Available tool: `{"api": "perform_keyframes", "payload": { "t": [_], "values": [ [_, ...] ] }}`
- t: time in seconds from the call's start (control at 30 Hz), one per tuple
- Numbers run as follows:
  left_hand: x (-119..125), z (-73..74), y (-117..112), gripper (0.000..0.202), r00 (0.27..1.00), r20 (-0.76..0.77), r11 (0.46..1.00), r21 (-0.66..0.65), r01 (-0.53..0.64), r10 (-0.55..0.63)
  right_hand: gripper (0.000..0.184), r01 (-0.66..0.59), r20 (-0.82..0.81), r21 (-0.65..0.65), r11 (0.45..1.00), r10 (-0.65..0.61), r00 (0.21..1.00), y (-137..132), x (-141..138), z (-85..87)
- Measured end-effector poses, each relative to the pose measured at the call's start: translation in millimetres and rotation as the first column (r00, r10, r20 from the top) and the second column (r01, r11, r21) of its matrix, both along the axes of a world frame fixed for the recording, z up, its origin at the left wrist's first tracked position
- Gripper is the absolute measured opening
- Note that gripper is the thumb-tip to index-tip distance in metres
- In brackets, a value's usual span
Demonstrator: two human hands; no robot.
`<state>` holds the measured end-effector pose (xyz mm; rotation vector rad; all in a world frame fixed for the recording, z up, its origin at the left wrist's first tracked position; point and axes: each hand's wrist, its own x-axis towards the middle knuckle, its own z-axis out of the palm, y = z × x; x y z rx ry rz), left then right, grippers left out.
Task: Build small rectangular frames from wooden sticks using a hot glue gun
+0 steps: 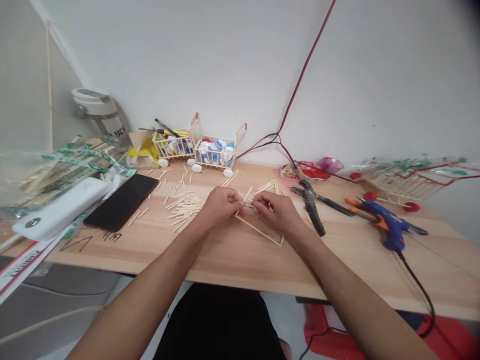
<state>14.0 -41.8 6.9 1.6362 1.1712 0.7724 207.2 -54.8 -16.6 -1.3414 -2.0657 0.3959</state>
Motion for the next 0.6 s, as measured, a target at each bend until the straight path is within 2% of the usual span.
{"api": "perform_keyframes", "payload": {
  "t": [0.6],
  "values": [
    [-0.7, -1.6, 1.4, 0.018, 1.000, 0.014, 1.000, -0.002, 0.010, -0.010, 0.014, 0.000, -0.007, 0.003, 1.000, 0.000, 1.000, 0.4, -0.3, -0.7]
  ]
}}
